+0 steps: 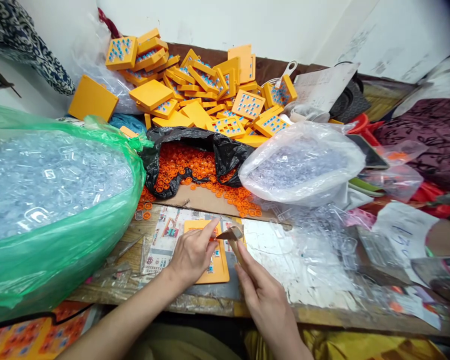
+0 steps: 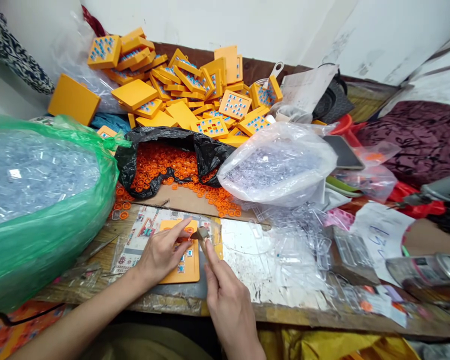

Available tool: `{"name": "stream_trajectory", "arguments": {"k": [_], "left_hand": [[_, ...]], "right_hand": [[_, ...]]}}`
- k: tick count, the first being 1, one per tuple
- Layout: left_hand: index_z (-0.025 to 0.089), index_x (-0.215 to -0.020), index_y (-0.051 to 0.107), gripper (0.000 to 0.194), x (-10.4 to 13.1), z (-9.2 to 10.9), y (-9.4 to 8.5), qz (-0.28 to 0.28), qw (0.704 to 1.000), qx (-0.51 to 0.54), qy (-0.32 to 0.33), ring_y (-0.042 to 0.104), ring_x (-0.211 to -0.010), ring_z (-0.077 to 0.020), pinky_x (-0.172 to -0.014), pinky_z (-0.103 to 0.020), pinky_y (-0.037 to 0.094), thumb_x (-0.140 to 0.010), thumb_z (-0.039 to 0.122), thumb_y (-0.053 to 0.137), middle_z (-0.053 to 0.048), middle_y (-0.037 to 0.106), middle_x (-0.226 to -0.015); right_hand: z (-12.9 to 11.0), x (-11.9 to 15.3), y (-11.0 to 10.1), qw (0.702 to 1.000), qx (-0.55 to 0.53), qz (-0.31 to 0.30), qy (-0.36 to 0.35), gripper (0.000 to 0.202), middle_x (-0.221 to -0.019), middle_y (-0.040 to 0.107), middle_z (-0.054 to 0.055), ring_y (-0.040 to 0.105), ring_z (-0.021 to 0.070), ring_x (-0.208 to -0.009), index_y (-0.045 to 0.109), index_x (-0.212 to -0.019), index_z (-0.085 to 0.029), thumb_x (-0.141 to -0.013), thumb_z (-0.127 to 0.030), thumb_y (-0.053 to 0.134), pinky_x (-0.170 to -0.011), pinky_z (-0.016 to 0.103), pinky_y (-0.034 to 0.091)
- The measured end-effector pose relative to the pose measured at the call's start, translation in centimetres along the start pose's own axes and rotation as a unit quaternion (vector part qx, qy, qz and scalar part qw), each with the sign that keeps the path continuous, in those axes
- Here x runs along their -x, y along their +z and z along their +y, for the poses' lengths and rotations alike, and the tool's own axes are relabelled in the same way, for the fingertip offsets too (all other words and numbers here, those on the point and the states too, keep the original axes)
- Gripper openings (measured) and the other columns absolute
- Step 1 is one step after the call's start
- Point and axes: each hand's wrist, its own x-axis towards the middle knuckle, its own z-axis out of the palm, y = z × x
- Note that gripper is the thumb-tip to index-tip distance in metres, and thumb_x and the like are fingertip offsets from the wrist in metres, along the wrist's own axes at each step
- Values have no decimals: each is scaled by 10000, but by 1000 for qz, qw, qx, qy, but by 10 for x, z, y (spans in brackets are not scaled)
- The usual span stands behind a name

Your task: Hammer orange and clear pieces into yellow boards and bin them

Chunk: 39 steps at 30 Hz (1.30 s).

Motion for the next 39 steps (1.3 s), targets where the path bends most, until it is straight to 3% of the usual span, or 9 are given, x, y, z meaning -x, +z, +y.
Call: {"name": "stream_trajectory", "arguments": {"k": [6,12,21,28,32,34,39], "left_hand": [[196,-1336,467,549,-2,2,-1,-14,1000,2,-14,717,-745,-197,-708,-316,588,-811,116,608,-30,758,-855],[222,-1333,474,558,-3,6,-1,-31,997,12,-70,723,-799,-202,-740,-325,590,-801,113,604,-35,760,-928],[237,-1290,495,512,-3,9,-5,-42,990,61,-122,720,-757,-166,-722,-283,590,-805,117,606,-4,754,-907],[243,-1286,499,514,-3,9,-4,-42,989,67,-127,724,-780,-173,-733,-290,593,-801,116,615,-4,757,-923],[243,-1277,506,506,-3,9,-4,-43,988,66,-129,719,-742,-165,-722,-281,586,-800,108,610,14,755,-842],[241,-1296,489,520,-3,9,-4,-40,990,58,-124,709,-706,-161,-707,-280,581,-807,105,602,26,742,-791],[232,-1359,434,603,-3,11,-1,-26,998,11,-55,692,-745,-183,-707,-299,576,-797,118,622,-20,732,-897]], "right_hand": [[-4,2,0,997,-43,60,-30,420,-1313,608,69,615,229,-1160,532,-1361,-215,-944,-244,478,-951,295,514],[-10,-1,0,1000,-3,2,-20,448,-1217,678,59,658,246,-1093,495,-1387,-270,-943,-234,442,-911,344,537],[1,-5,-8,999,-50,1,16,468,-1393,525,42,551,223,-1237,450,-1418,-252,-953,-297,461,-998,338,477],[-8,-7,-14,999,-14,9,-36,455,-1275,646,62,663,239,-1093,481,-1396,-280,-944,-240,452,-862,317,563],[-8,-8,-13,999,38,-8,-26,470,-1127,726,44,722,245,-952,481,-1393,-318,-936,-234,419,-819,349,580],[-6,-8,-12,999,45,-10,-15,476,-1135,723,36,727,242,-935,470,-1399,-329,-934,-243,415,-815,347,581],[-4,-6,-12,999,24,-24,-3,468,-1262,653,30,685,237,-1050,471,-1402,-302,-937,-257,432,-892,343,551]]}}
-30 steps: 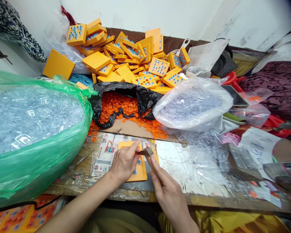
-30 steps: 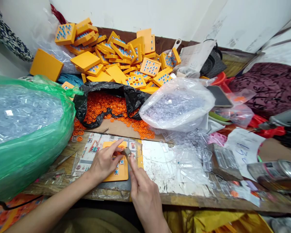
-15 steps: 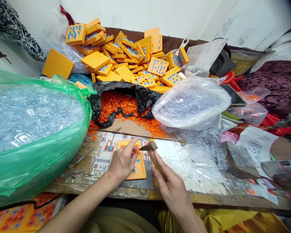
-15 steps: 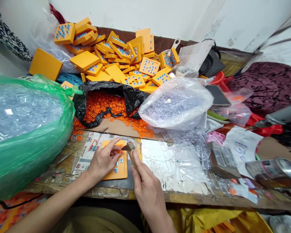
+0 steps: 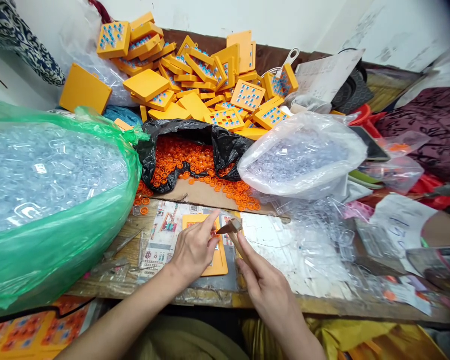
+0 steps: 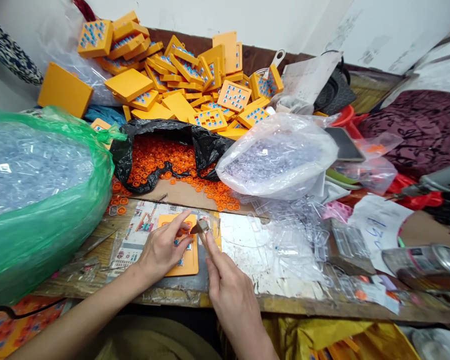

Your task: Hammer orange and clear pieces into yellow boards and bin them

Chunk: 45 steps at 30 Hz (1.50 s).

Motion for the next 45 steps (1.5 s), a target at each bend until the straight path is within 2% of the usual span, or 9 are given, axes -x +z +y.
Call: {"name": "stream_trajectory", "arguments": {"k": [10,17,19,20,23,26,36,42,45], "left_hand": [[187,-1413,330,570,3,-2,3,40,998,-9,58,666,-750,-185,-727,-307,565,-873,125,501,-51,711,-893],[181,-1458,243,652,-1,0,4,18,997,-38,65,656,-759,-212,-696,-342,558,-855,99,478,-59,693,-889],[189,-1454,240,649,0,-1,4,26,998,-17,59,651,-747,-193,-701,-320,559,-856,98,476,-49,694,-893],[196,-1452,242,645,1,-2,4,32,998,-7,56,649,-740,-184,-701,-310,560,-859,102,479,-43,695,-894],[209,-1443,255,636,3,-3,5,46,997,14,54,655,-745,-176,-714,-304,566,-863,109,495,-33,700,-898],[197,-1433,271,627,4,-3,6,59,997,22,54,668,-768,-183,-733,-316,574,-861,111,512,-47,707,-920],[207,-1427,317,620,8,-7,10,83,993,82,28,679,-811,-171,-756,-300,588,-854,100,528,-47,702,-920],[203,-1425,330,596,8,-7,8,63,995,77,21,681,-809,-176,-769,-319,587,-866,114,516,-45,712,-904],[216,-1423,337,608,8,-5,7,60,995,75,11,681,-799,-184,-750,-326,590,-855,108,526,-44,715,-906]], "right_hand": [[4,-2,2,996,-86,-1,29,468,-1407,513,33,506,218,-1277,457,-1420,-238,-955,-295,449,-1048,335,433],[9,-3,8,984,-156,6,91,483,-1414,515,46,492,249,-1299,517,-1381,-218,-918,-356,509,-1075,402,405],[8,-5,10,968,-212,24,130,513,-1375,565,67,642,246,-1116,542,-1361,-219,-884,-406,566,-931,365,533],[6,-7,12,954,-253,29,157,545,-1341,597,82,715,214,-903,532,-1368,-226,-866,-431,590,-760,321,595],[-1,-18,18,893,-390,21,222,679,-1253,652,111,495,40,-358,447,-1418,-248,-809,-458,661,-313,193,414],[-10,-30,25,859,-457,-10,231,772,-1246,643,134,409,-6,-325,394,-1442,-235,-765,-422,715,-286,157,327],[-23,-25,27,828,-505,-1,245,774,-1251,639,152,415,-21,-337,409,-1417,-241,-737,-391,750,-312,143,315],[-19,-20,33,841,-486,-5,238,784,-1258,635,147,414,-9,-336,344,-1467,-258,-788,-418,701,-307,157,326],[-13,-14,26,891,-406,23,202,701,-1179,680,126,466,36,-364,347,-1480,-257,-859,-445,612,-335,193,398]]}}
